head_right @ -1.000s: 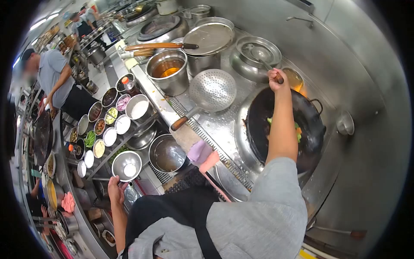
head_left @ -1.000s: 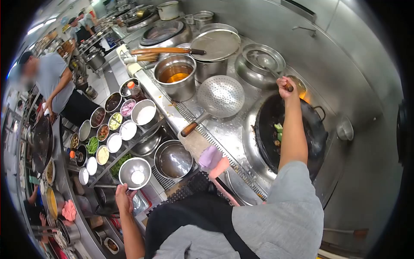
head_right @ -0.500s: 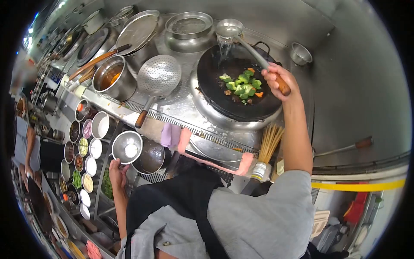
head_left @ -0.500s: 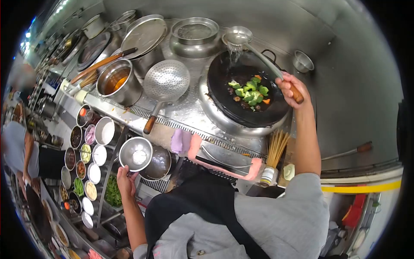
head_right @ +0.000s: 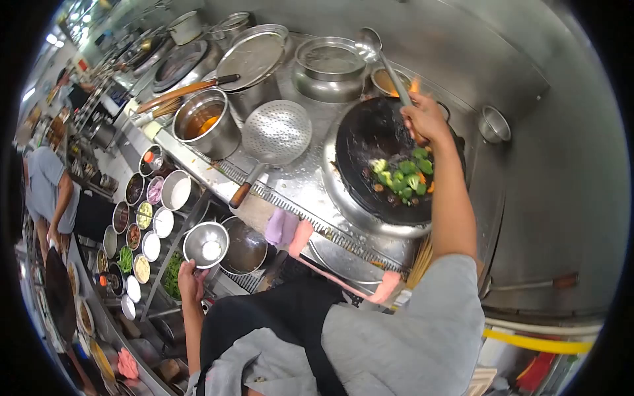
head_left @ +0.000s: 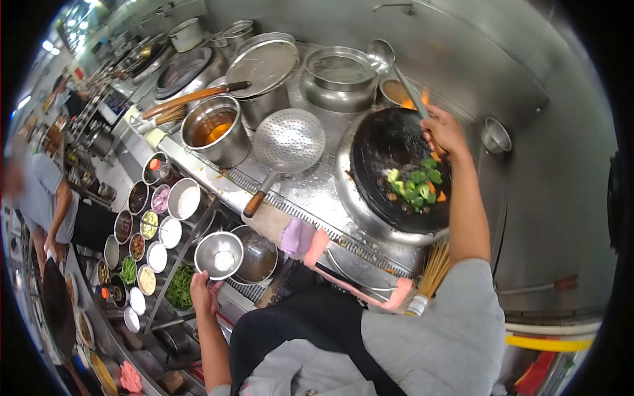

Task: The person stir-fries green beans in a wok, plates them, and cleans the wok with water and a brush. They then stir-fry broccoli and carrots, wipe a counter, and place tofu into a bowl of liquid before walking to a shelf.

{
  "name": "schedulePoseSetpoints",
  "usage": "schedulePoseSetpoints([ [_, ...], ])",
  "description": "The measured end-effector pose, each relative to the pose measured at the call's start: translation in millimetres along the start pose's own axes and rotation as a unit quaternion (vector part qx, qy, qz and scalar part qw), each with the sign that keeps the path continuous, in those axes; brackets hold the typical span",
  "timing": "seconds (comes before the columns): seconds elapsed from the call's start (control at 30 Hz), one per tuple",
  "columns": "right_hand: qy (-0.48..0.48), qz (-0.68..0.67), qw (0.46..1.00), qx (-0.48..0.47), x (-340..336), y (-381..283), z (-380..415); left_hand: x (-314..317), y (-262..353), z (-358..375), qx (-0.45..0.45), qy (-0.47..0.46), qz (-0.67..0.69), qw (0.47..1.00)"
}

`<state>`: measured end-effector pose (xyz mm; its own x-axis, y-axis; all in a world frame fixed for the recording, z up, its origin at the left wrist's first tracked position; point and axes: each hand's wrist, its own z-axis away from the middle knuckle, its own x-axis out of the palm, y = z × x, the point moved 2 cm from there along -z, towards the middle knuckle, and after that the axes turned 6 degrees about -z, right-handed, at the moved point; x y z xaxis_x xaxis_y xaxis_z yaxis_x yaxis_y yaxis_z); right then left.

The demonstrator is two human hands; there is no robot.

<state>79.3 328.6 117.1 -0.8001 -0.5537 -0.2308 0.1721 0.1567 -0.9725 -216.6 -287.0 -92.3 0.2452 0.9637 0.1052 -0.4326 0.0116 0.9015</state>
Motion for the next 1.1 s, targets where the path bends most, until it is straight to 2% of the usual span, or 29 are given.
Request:
schedulePoseSetpoints([
  [0.07, -0.001, 0.029, 0.999, 0.012, 30, 14, -58, -19, -3, 15, 0.001, 0.038, -0.002, 0.999],
  [0.17, 0.027, 0.077, 0.995, 0.057, 86, 6, -111, -49, -9, 37, 0.005, 0.063, 0.018, 0.998],
  [0.27, 0.028, 0.121, 0.987, 0.099, 122, 23, -167, -72, -14, 59, 0.005, 0.125, 0.026, 0.992],
  [0.3, 0.02, -0.065, 0.987, 0.146, 126, 38, -188, -76, -15, 64, 0.008, 0.138, 0.025, 0.99],
  [0.33, 0.012, -0.247, 0.95, 0.191, 125, 59, -212, -78, -13, 70, 0.006, 0.139, 0.029, 0.99],
  [0.37, 0.005, -0.42, 0.877, 0.231, 123, 83, -235, -83, -17, 71, 0.006, 0.136, 0.032, 0.99],
  [0.4, -0.01, -0.609, 0.767, 0.203, 115, 106, -254, -88, -21, 71, 0.004, 0.131, 0.035, 0.991],
  [0.5, -0.09, -0.732, 0.637, 0.225, 100, 89, -214, -86, -22, 71, -0.003, 0.133, 0.032, 0.991],
  [0.63, -0.092, -0.732, 0.657, 0.156, 78, 53, -128, -74, -20, 48, -0.014, 0.079, 0.01, 0.997],
  [0.67, -0.103, -0.715, 0.672, 0.162, 66, 51, -116, -67, -16, 40, -0.011, 0.056, 0.004, 0.998],
  [0.8, -0.129, -0.723, 0.645, 0.21, 17, 26, -27, -35, -5, 7, -0.002, 0.029, -0.033, 0.999],
  [0.9, -0.148, -0.692, 0.681, 0.189, -18, 20, 44, -17, -5, -16, -0.001, -0.057, -0.042, 0.997],
  [0.93, -0.183, -0.673, 0.696, 0.172, -30, 19, 66, -9, -4, -21, -0.004, -0.061, -0.046, 0.997],
  [0.97, -0.149, -0.66, 0.717, 0.166, -38, 14, 90, -4, -6, -25, -0.003, -0.071, -0.041, 0.997],
  [1.03, -0.084, -0.556, 0.817, 0.129, -60, 15, 127, 6, -8, -34, 0.001, -0.088, -0.028, 0.996],
  [1.1, 0.027, -0.386, 0.913, 0.129, -62, -4, 162, 11, -11, -41, -0.006, -0.103, -0.026, 0.994],
])
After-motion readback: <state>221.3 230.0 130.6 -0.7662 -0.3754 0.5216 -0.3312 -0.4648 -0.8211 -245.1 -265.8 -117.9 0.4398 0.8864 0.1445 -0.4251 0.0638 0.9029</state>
